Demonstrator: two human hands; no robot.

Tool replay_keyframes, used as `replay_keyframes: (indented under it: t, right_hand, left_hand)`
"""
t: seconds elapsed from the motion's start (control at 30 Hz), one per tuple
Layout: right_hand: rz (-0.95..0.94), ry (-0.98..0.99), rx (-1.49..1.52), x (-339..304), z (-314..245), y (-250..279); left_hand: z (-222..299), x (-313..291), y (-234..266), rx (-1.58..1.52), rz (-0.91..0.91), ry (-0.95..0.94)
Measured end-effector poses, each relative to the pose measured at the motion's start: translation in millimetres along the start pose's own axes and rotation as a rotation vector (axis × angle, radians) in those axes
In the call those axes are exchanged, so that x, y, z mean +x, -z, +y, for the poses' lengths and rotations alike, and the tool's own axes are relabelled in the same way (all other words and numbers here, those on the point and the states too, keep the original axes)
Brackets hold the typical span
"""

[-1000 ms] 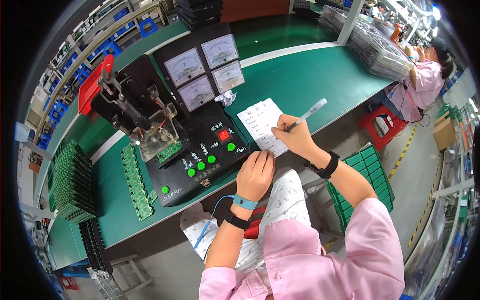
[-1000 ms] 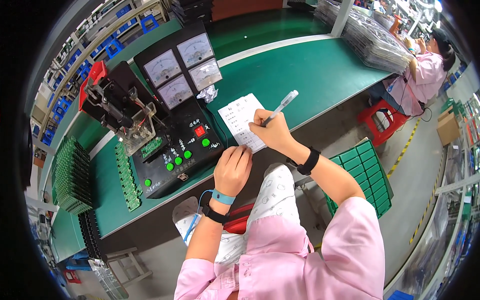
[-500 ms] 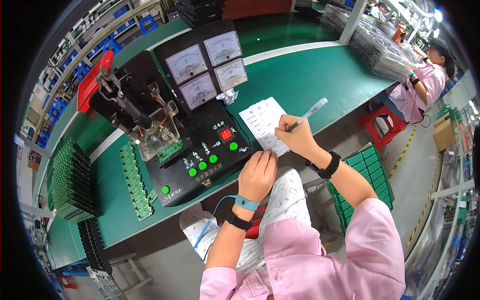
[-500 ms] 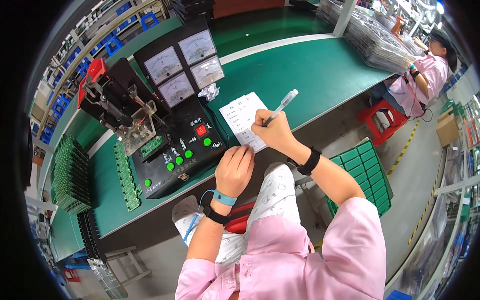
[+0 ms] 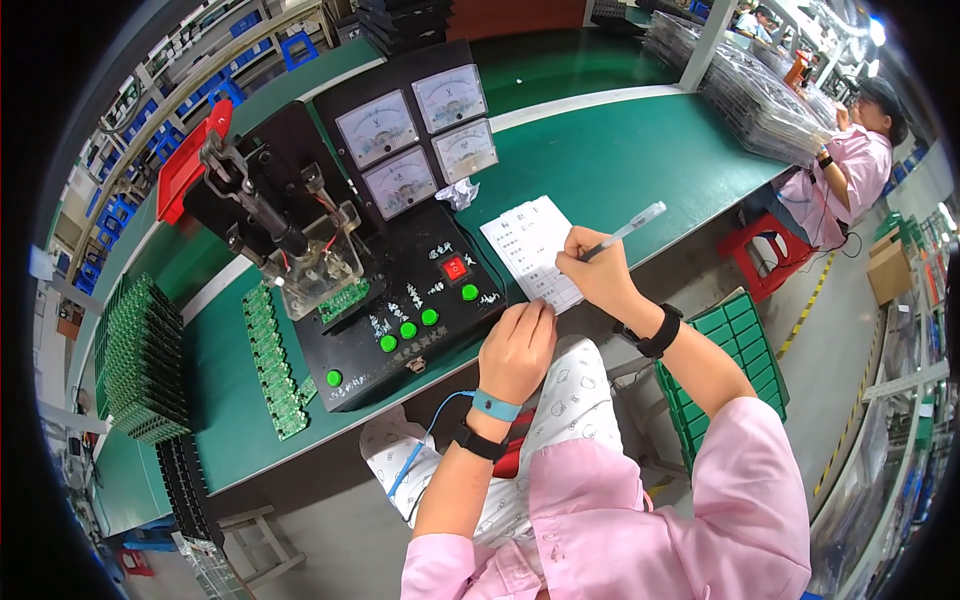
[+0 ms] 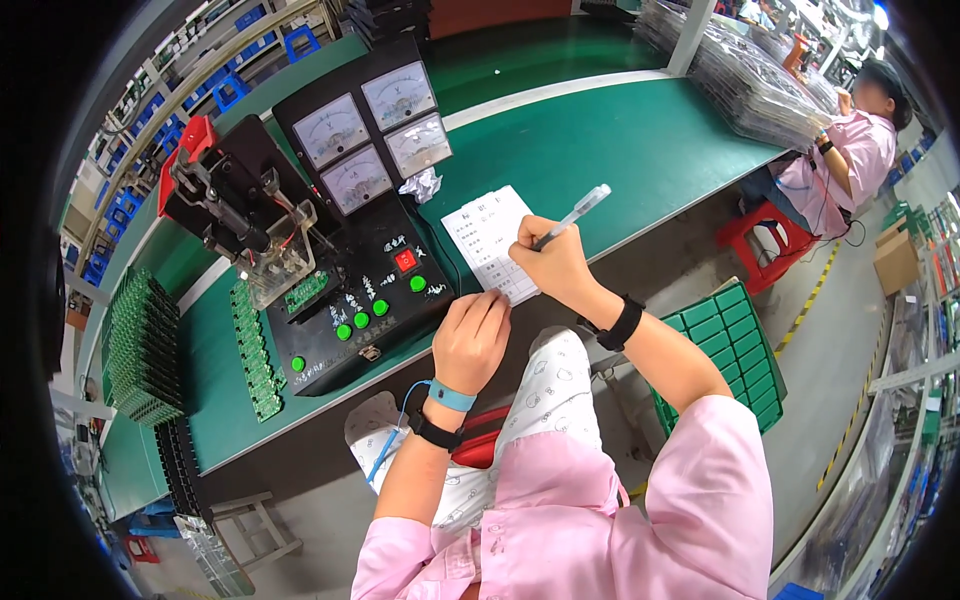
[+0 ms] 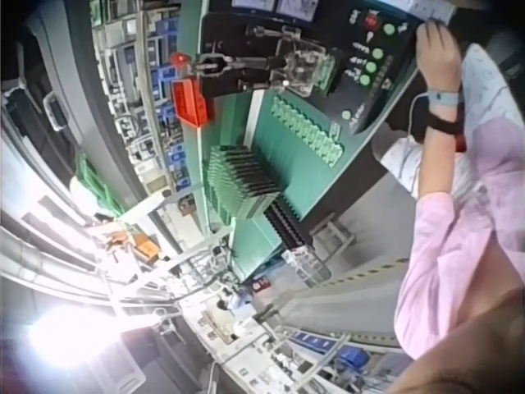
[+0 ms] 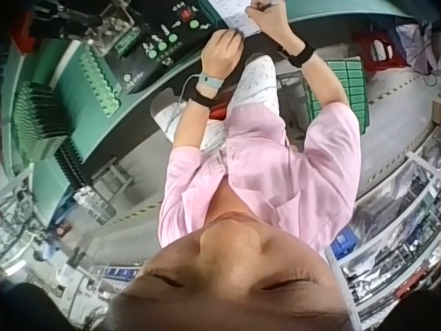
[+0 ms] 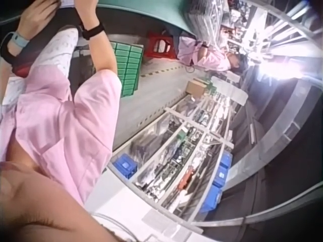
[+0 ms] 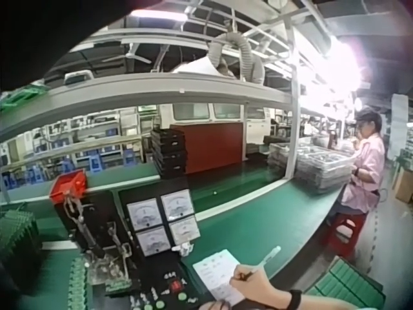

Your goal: The person writes on a paper slip, tears it off, and places it on a shelf. After walking to a stack of green trays, they pick one up, return to the workstation, and place it on the table.

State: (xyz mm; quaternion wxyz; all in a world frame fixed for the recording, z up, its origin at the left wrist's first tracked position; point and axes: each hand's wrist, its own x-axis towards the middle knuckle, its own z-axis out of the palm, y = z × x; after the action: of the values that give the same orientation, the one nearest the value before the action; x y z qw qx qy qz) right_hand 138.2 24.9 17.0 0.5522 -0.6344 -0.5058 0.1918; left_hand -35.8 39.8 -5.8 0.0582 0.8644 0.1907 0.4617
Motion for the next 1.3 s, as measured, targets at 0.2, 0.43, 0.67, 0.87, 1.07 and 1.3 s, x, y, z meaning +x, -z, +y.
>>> replay_keyframes:
  t: [0.2, 0.43, 0.67, 0.87, 1.07, 1.3]
  right_hand:
    - [-0.020, 0.035, -0.092, 1, -1, 0]
    - [-0.027, 0.060, -0.075, 1, -3, 1]
    - [0.069, 0.171, -0.032, -12, -1, 5]
    - [-0.031, 0.004, 0.014, -8, 0, 5]
    - [-0.049, -0.051, -0.032, -7, -6, 1]
    - [-0.053, -0.050, -0.035, -8, -8, 2]
  left_hand:
    - [0, 1, 0, -0.005, -0.001, 0.010]
    - [2, 2, 0, 0.025, 0.026, -0.010]
    - [2, 0, 0, 0.043, 0.004, -0.006]
    - [-1, 0, -4, 0.112, 0.035, -0.066]
    - [-1, -2, -4, 0.118, 0.038, -0.061]
    - [0, -1, -3, 0.052, 0.017, -0.011]
